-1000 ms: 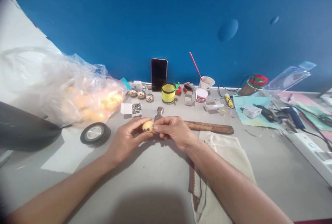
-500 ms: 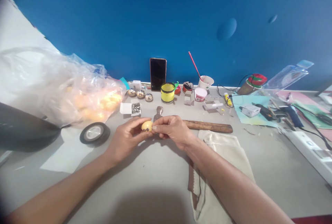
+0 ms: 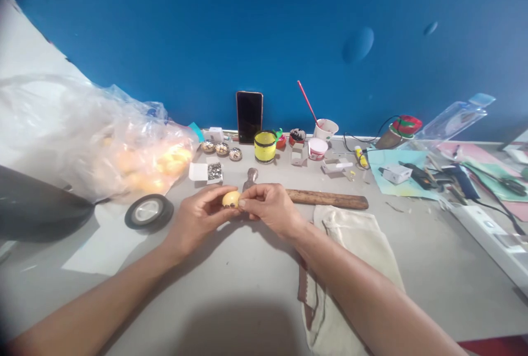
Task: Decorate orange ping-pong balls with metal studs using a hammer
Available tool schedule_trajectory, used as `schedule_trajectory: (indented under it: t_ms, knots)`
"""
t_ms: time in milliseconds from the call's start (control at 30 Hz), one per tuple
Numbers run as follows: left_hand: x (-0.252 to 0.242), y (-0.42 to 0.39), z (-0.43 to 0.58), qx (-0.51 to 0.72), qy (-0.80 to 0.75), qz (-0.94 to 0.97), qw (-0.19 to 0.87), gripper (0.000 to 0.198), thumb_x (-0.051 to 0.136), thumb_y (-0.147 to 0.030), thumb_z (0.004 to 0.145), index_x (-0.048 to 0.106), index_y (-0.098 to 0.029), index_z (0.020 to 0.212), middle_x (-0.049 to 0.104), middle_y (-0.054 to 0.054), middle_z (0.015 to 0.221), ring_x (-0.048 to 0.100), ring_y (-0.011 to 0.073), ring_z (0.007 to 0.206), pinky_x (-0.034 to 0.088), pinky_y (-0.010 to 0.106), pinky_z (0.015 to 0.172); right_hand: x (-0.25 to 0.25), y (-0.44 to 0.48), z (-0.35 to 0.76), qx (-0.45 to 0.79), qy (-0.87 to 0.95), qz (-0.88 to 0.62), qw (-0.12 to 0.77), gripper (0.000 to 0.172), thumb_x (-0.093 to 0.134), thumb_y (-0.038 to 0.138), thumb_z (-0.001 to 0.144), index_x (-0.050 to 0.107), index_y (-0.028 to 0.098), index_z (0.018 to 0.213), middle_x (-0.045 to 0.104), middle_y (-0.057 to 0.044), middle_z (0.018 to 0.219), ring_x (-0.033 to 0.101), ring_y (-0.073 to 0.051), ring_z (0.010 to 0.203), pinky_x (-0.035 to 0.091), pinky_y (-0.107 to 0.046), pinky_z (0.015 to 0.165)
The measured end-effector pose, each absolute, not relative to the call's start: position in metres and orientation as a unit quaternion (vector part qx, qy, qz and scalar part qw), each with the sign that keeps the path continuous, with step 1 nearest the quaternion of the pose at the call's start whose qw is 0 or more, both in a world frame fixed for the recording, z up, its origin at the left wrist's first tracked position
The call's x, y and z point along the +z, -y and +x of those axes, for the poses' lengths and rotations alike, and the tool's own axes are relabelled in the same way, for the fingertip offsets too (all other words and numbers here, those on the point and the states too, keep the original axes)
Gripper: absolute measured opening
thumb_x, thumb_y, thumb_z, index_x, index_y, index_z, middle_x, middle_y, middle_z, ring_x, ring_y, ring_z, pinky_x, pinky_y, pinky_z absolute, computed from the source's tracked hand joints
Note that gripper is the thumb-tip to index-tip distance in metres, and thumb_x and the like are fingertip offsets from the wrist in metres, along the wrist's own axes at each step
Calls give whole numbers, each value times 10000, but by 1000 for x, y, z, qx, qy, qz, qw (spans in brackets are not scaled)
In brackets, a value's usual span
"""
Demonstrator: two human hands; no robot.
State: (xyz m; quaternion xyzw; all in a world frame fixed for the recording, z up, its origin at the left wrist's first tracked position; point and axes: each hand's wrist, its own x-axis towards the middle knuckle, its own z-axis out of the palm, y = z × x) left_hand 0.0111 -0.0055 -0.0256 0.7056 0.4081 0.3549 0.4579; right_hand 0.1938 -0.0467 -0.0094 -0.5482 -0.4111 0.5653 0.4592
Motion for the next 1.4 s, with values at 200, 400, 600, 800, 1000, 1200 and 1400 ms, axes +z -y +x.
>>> schedule_trajectory:
  t_ms: [200, 400, 600, 800, 1000, 1200, 1400]
  knots:
    - [-24, 6, 10, 353, -402, 711, 457, 294, 811, -410, 766, 789, -216, 987, 669, 33, 921, 628, 197, 825, 508, 295, 714, -12, 48, 191, 535, 427, -568, 456, 173, 724, 320, 644, 689, 156, 685, 574, 30, 557, 458, -91, 518, 343, -248, 513]
    - [-21, 10, 12, 383, -401, 699, 452, 273, 810, -378, 758, 795, -205, 969, 676, 37, 922, 623, 197, 839, 505, 289, 718, -8, 49, 190, 525, 436, -572, 455, 163, 703, 311, 644, 681, 155, 686, 576, 31, 571, 432, -86, 528, 323, -243, 513]
    - [-21, 12, 13, 371, -410, 680, 482, 272, 820, -355, 732, 801, -197, 952, 675, 29, 865, 622, 196, 805, 505, 291, 698, -6, 49, 190, 496, 471, -590, 429, 152, 665, 307, 675, 673, 160, 712, 611, 23, 620, 455, -94, 566, 344, -241, 530]
    - [-21, 12, 13, 373, -420, 678, 474, 264, 827, -341, 713, 803, -196, 933, 678, 26, 871, 619, 184, 796, 501, 277, 686, -6, 50, 188, 466, 489, -601, 427, 94, 647, 259, 696, 661, 167, 709, 615, 31, 644, 494, -98, 600, 366, -233, 544]
    - [-17, 11, 15, 358, -400, 627, 565, 361, 845, -326, 690, 777, -165, 1006, 726, 48, 926, 659, 203, 807, 555, 303, 706, -6, 46, 201, 580, 461, -499, 449, 220, 748, 344, 695, 654, 162, 773, 568, 45, 561, 453, -84, 508, 358, -231, 511]
    - [-20, 12, 16, 351, -397, 602, 597, 378, 854, -284, 677, 783, -160, 1027, 749, 56, 944, 680, 222, 841, 577, 326, 745, -7, 46, 205, 580, 477, -507, 423, 240, 770, 353, 715, 631, 171, 786, 560, 51, 540, 459, -86, 492, 349, -225, 495]
    - [-17, 12, 18, 353, -399, 596, 600, 370, 868, -274, 646, 792, -159, 988, 767, 50, 892, 697, 227, 831, 583, 329, 751, -7, 48, 199, 510, 498, -568, 411, 172, 737, 289, 722, 601, 188, 751, 571, 57, 557, 459, -81, 496, 339, -215, 488]
